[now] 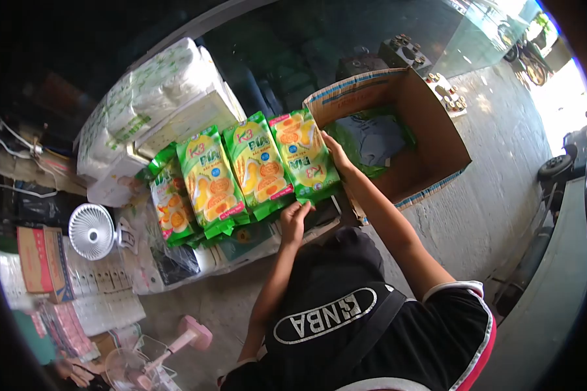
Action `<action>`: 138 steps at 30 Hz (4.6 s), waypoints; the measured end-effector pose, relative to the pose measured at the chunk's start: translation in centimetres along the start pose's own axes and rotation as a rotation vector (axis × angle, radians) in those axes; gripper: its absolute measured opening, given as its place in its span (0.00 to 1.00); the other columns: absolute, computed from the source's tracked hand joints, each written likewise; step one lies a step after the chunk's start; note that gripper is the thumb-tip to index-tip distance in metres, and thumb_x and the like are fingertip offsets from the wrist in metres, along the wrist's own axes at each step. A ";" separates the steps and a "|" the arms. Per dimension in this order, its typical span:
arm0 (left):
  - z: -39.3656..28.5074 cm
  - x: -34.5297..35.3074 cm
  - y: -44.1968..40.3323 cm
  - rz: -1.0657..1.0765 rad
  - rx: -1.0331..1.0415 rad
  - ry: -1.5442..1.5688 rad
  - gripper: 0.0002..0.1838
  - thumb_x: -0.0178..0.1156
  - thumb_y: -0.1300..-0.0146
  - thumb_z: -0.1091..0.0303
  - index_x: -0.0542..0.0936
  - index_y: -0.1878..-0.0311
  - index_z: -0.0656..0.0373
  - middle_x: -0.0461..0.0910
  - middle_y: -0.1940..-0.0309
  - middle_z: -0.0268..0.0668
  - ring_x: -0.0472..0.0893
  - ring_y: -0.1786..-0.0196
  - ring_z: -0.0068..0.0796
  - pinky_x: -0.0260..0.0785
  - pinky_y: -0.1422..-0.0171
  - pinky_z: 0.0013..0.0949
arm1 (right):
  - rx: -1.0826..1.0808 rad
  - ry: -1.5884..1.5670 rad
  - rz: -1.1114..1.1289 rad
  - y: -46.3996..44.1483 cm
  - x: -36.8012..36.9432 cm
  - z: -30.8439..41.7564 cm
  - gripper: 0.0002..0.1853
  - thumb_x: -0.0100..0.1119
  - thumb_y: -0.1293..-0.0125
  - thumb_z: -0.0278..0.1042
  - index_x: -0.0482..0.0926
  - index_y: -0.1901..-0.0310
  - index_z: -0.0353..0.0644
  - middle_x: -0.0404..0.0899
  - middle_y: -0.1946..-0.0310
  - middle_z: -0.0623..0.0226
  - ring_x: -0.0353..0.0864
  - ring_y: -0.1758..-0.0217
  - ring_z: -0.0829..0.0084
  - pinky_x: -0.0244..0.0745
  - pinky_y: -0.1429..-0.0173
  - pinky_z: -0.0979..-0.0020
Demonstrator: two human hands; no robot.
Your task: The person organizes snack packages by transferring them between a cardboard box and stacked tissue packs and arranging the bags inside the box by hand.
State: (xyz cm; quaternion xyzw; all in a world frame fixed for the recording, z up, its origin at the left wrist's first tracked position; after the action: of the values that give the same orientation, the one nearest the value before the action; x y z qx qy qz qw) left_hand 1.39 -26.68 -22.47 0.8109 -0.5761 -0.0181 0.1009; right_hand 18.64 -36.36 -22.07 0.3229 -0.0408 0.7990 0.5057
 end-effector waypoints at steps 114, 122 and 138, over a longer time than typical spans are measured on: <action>-1.3 -2.7 4.9 -0.650 -0.030 0.575 0.08 0.54 0.41 0.63 0.74 0.62 0.56 0.75 0.68 0.31 0.75 0.65 0.20 0.66 0.57 0.23 | -0.202 1.046 0.116 2.9 7.6 -1.0 0.22 0.59 0.44 0.48 0.67 0.63 0.36 0.75 0.79 0.58 0.76 0.77 0.73 0.69 0.75 0.72; 0.3 -2.2 3.4 -0.412 -0.111 0.591 0.16 0.54 0.39 0.57 0.72 0.58 0.60 0.77 0.62 0.40 0.77 0.56 0.31 0.67 0.48 0.32 | -0.263 0.742 0.206 2.5 6.8 -3.5 0.12 0.54 0.42 0.36 0.73 0.72 0.33 0.71 0.84 0.66 0.67 0.77 0.84 0.64 0.74 0.75; -5.2 5.3 0.1 -0.286 0.007 0.481 0.29 0.61 0.46 0.72 0.61 0.42 0.59 0.69 0.49 0.38 0.73 0.50 0.30 0.74 0.57 0.30 | -0.565 0.871 0.208 10.9 3.3 8.6 0.12 0.57 0.46 0.26 0.65 0.80 0.35 0.61 0.88 0.63 0.61 0.86 0.79 0.58 0.80 0.76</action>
State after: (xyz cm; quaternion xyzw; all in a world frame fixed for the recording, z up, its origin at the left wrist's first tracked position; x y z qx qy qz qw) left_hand 3.85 -30.93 -16.93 0.8653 -0.4154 0.1629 0.2284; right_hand 12.67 -42.46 -10.62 -0.1935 -0.0722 0.8629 0.4612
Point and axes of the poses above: each hand's wrist, its own y-axis away from the middle knuckle, its own x-axis out of the palm, z = x × y, the point moved 4 cm from there along -y, towards the middle knuckle
